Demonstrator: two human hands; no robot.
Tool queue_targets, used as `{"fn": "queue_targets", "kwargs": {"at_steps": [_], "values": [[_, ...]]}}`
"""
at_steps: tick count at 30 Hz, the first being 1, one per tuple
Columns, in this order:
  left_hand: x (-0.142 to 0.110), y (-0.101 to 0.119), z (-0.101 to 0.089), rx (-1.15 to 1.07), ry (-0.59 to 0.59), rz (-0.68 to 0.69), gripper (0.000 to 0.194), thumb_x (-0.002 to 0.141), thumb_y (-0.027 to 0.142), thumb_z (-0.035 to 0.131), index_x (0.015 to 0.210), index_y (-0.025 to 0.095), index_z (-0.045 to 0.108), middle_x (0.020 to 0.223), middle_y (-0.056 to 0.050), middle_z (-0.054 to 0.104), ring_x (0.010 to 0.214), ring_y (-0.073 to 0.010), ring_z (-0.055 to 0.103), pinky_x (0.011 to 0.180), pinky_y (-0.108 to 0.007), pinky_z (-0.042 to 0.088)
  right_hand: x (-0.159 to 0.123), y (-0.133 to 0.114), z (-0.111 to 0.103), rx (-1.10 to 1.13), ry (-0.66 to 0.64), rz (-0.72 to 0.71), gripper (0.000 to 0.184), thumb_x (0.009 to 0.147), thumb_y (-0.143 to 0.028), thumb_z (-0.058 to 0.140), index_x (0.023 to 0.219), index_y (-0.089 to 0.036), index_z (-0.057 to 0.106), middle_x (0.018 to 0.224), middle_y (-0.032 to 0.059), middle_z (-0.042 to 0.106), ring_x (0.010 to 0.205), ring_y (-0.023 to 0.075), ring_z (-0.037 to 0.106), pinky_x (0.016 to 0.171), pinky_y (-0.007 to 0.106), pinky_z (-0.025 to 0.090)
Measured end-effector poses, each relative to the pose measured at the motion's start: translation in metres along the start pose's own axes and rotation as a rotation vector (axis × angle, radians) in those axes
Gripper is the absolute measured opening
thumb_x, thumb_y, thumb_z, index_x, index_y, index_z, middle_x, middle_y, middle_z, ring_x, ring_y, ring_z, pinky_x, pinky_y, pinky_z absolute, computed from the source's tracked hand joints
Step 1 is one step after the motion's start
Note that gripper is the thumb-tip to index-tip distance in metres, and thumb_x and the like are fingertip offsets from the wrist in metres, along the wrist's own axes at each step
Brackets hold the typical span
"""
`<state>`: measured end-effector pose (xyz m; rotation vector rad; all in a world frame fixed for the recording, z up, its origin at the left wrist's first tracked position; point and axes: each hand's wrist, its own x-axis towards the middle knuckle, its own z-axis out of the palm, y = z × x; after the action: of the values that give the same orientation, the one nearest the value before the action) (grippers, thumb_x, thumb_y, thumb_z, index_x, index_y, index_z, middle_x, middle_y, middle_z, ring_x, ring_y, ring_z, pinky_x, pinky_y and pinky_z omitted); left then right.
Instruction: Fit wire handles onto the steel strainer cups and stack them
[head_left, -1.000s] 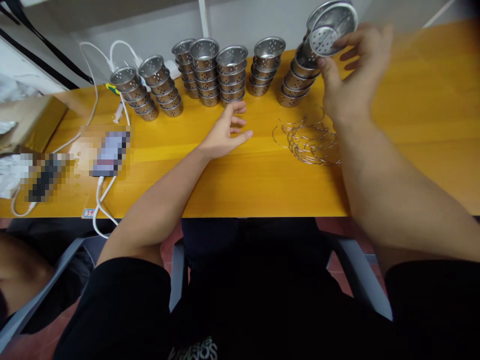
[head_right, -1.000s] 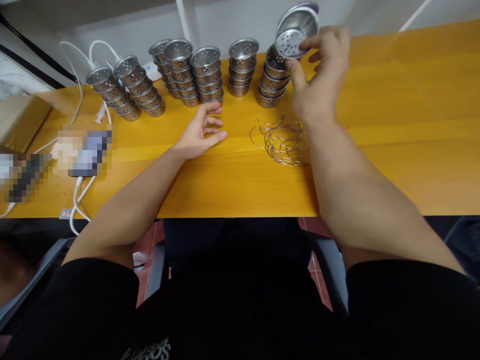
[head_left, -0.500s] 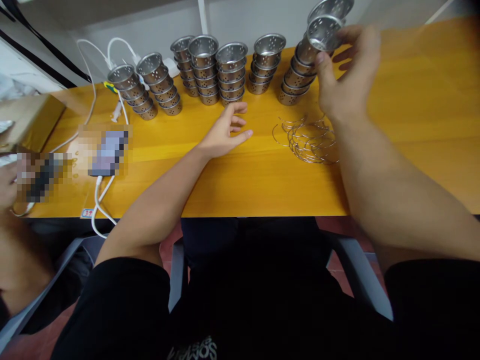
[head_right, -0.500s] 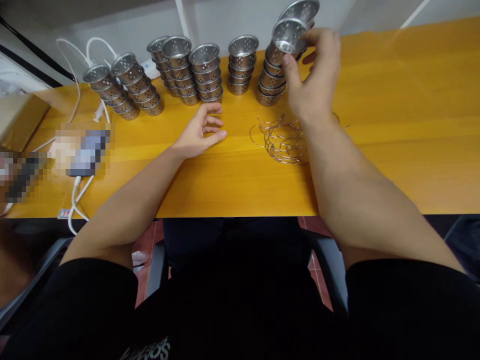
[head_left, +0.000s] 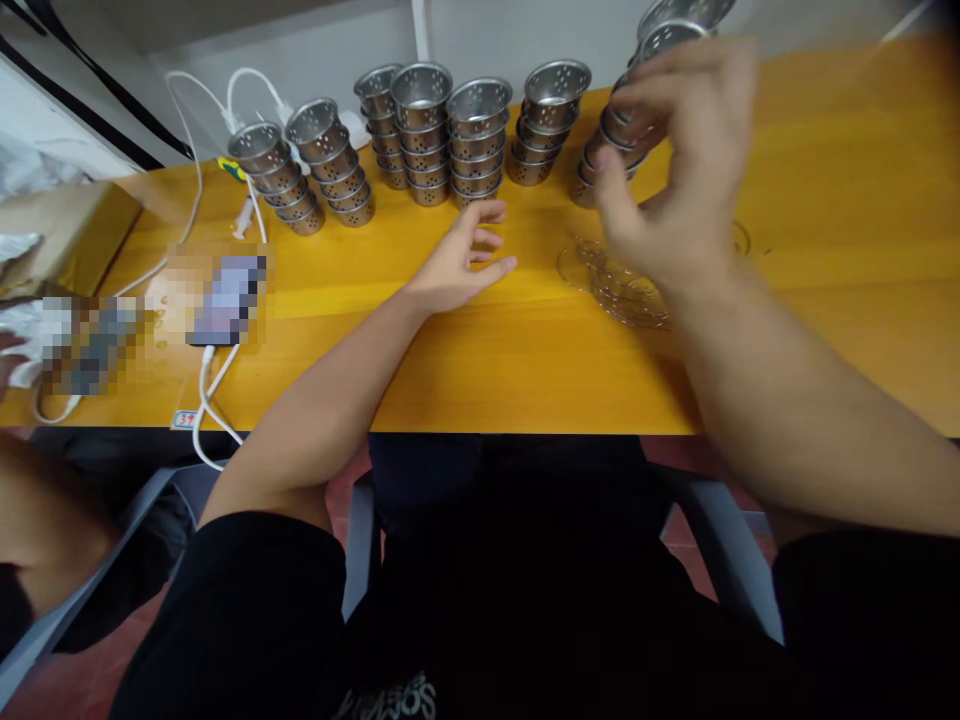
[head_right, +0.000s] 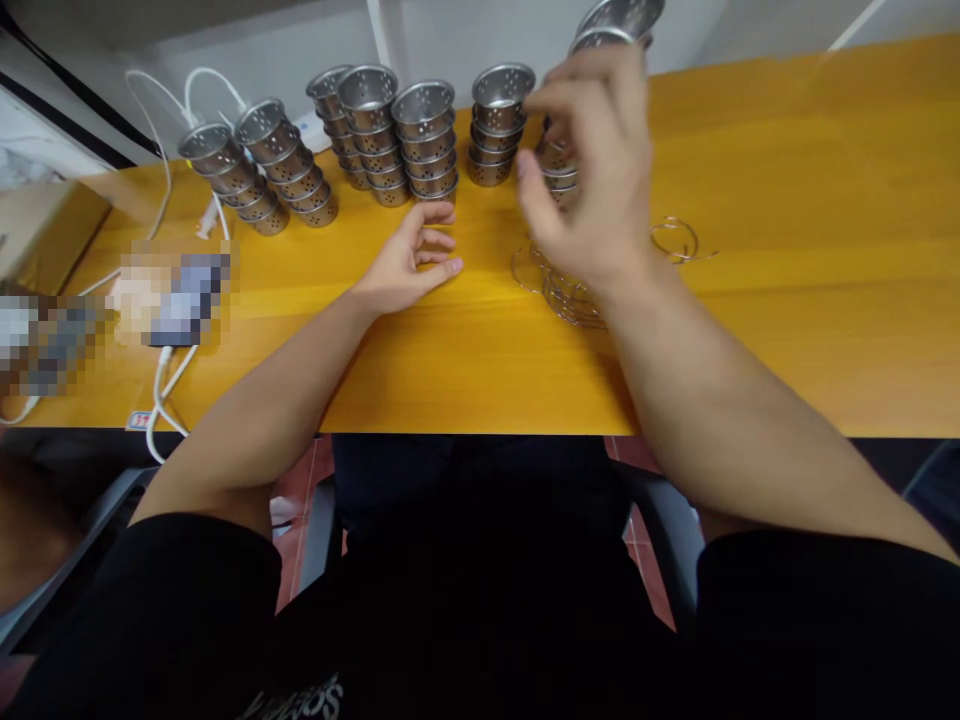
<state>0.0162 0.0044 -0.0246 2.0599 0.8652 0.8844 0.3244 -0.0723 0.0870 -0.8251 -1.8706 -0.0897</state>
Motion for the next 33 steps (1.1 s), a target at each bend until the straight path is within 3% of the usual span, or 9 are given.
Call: {"fn": "queue_targets", "kwargs": {"at_steps": [4,8,13,17,20,24,26,28,33], "values": [[0.001,-0.001,0.000,0.000,0.019,-0.005,0.077,0.112,0.040,0.088,0.182,0.038,0.055,0.185,-0.014,0.062,0.154,-0.0296,0.077,0.128,-0.049,0.074,-0.010,-0.007,0.023,0.146,-0.249,0.242,0.054,0.117,-0.079,0.083,0.159,-0.044,0.080,0.176,0.0149,0.071,0.111,0.0386,0.079,0.103,0.067,0.072],[0.001,0.000,-0.001,0.005,0.029,0.023,0.071,0.113,0.040,0.087,0.178,0.035,0.058,0.186,-0.014,0.061,0.154,-0.0306,0.077,0.126,-0.050,0.075,-0.024,0.017,0.040,0.210,-0.381,0.265,0.081,0.106,-0.096,0.089,0.159,-0.035,0.082,0.170,0.0194,0.075,0.101,0.0350,0.079,0.097,0.065,0.072],[-0.003,0.013,-0.007,0.053,0.029,0.060,0.060,0.116,0.044,0.086,0.170,0.030,0.063,0.184,-0.017,0.064,0.155,-0.0328,0.078,0.126,-0.048,0.075,-0.027,0.026,0.044,0.223,-0.430,0.267,0.078,0.104,-0.100,0.087,0.154,-0.039,0.083,0.168,0.0149,0.078,0.100,0.0340,0.081,0.103,0.065,0.074],[-0.004,0.020,-0.008,0.071,0.048,0.034,0.051,0.116,0.040,0.085,0.162,0.027,0.070,0.178,-0.017,0.069,0.153,-0.0310,0.079,0.125,-0.045,0.074,-0.015,0.021,0.047,0.115,-0.390,0.259,0.069,0.115,-0.081,0.085,0.162,-0.032,0.077,0.172,0.0185,0.074,0.104,0.0344,0.084,0.115,0.067,0.072],[-0.002,0.020,-0.007,0.070,0.046,0.002,0.047,0.114,0.036,0.085,0.159,0.028,0.073,0.175,-0.015,0.071,0.150,-0.0292,0.079,0.126,-0.045,0.073,-0.003,0.032,0.060,0.103,-0.356,0.256,0.079,0.116,-0.068,0.089,0.182,-0.032,0.063,0.200,0.0195,0.053,0.140,0.0420,0.082,0.127,0.068,0.070],[-0.002,0.019,-0.007,0.053,0.042,-0.009,0.043,0.115,0.034,0.085,0.157,0.029,0.074,0.173,-0.013,0.073,0.150,-0.0286,0.078,0.129,-0.046,0.072,0.022,0.056,0.085,-0.017,-0.374,0.364,0.110,0.115,-0.051,0.099,0.200,-0.022,0.037,0.215,0.0216,0.027,0.191,0.0450,0.044,0.158,0.070,0.044],[-0.003,0.019,-0.008,0.042,0.042,-0.008,0.042,0.115,0.032,0.083,0.155,0.029,0.074,0.172,-0.013,0.073,0.149,-0.0282,0.079,0.127,-0.045,0.072,0.039,0.060,0.095,-0.107,-0.396,0.453,0.120,0.113,-0.038,0.104,0.201,-0.009,0.028,0.214,0.0315,0.022,0.189,0.0442,0.047,0.160,0.069,0.039],[-0.003,0.020,-0.008,0.032,0.042,-0.001,0.041,0.115,0.031,0.082,0.155,0.027,0.075,0.170,-0.013,0.073,0.148,-0.0281,0.079,0.126,-0.045,0.073,0.055,0.054,0.099,-0.207,-0.429,0.529,0.118,0.112,-0.022,0.105,0.199,-0.005,0.027,0.211,0.0365,0.024,0.177,0.0419,0.061,0.154,0.065,0.047],[-0.004,0.023,-0.008,0.032,0.037,-0.007,0.041,0.115,0.033,0.083,0.154,0.028,0.075,0.170,-0.013,0.072,0.149,-0.0287,0.078,0.126,-0.045,0.073,0.076,0.023,0.089,-0.461,-0.522,0.589,0.066,0.113,0.008,0.084,0.175,0.004,0.062,0.194,0.0410,0.049,0.159,0.0465,0.075,0.141,0.067,0.057]]}}
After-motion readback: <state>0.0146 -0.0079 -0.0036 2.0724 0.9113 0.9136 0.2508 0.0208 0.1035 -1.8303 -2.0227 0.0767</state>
